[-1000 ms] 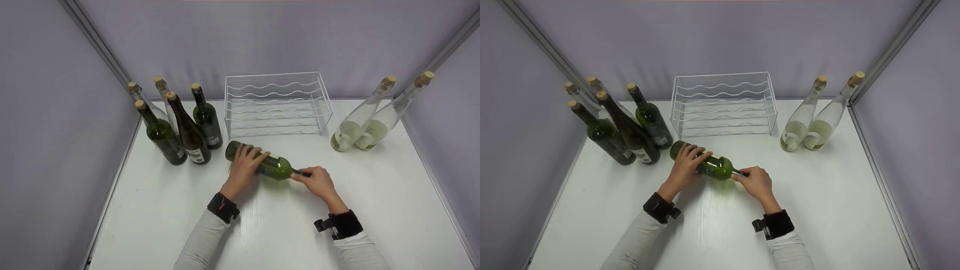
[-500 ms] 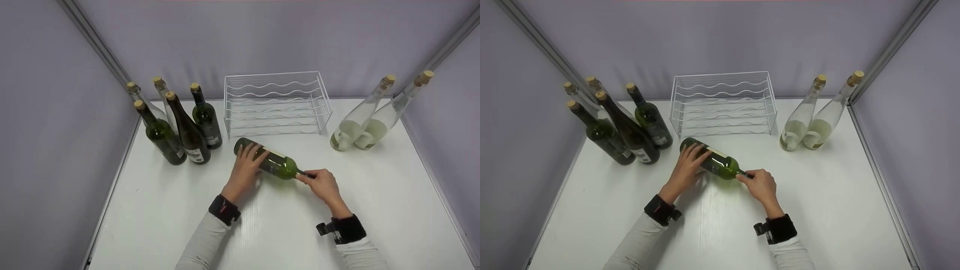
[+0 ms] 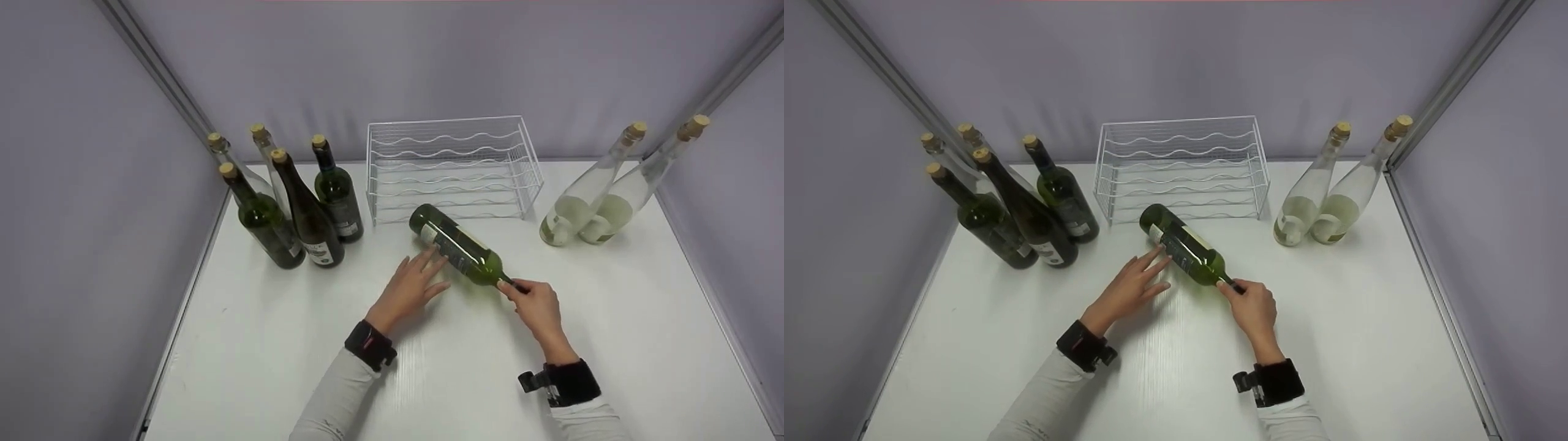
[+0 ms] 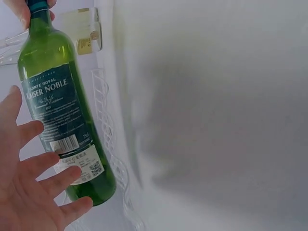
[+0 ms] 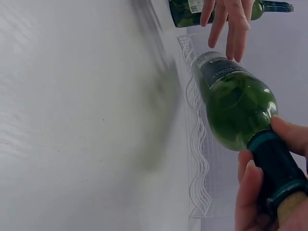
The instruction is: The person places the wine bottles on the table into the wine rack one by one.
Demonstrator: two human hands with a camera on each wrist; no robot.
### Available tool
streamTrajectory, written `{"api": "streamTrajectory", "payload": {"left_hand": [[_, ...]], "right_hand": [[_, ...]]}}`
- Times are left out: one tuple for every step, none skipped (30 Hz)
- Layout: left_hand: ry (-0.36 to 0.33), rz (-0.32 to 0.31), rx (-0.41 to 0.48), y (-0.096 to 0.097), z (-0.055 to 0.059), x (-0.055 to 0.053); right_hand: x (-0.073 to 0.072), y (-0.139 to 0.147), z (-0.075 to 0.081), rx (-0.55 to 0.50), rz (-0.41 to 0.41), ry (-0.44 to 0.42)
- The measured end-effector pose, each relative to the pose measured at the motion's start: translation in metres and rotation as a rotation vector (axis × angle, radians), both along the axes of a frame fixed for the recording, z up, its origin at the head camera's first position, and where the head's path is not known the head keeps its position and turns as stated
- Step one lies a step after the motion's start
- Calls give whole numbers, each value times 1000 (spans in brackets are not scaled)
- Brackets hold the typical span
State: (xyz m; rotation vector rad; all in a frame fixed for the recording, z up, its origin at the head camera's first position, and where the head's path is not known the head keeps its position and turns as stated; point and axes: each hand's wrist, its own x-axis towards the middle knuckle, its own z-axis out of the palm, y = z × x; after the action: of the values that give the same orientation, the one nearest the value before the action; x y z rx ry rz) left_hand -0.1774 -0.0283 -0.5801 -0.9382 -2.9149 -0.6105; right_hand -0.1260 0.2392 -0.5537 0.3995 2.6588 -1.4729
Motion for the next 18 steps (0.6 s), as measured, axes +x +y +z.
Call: {"api": "streamTrajectory", "payload": {"left_hand": [[-11,-10,2,1,-1,1],[-23,-17,5,2,-2,1],[-36,-23,9,3,-3,2],[-51,-29,11,3,-4,2],[-62,-34,12,4,-5,3],[-76,-37,15,5,-5,4],[-84,-40,15,5,-6,4],[-92,-43,11,5,-6,4],[-98,-47,6,6,-7,5],[-102,-53,2,6,-7,5],[-106,-57,3,6,-7,5],[-109,-60,4,7,-8,6],[-111,-63,4,7,-8,6],[-115,-66,5,8,-8,6],[-121,-66,9,8,-9,6],[-127,-67,14,9,-9,6],[-133,-67,16,10,-9,6],[-139,-66,16,12,-10,6]], "right_hand": [[0,-1,-1,5,-6,3],[1,-1,-1,7,-15,8],[1,-2,-2,10,-24,15],[2,-2,-3,16,-36,23],[2,-3,-3,21,-48,33],[3,-3,-4,24,-65,41],[3,-3,-5,32,-78,52],[3,-3,-5,41,-92,62],[3,-3,-6,46,-105,69],[3,-3,-6,48,-117,73],[2,-3,-7,49,-130,78],[2,-3,-7,50,-142,79],[1,-2,-7,49,-153,80],[1,-2,-8,48,-165,78],[0,-2,-8,45,-176,78],[0,-1,-9,50,-185,78],[-1,-1,-9,55,-193,77],[-1,0,-10,63,-199,77]]}}
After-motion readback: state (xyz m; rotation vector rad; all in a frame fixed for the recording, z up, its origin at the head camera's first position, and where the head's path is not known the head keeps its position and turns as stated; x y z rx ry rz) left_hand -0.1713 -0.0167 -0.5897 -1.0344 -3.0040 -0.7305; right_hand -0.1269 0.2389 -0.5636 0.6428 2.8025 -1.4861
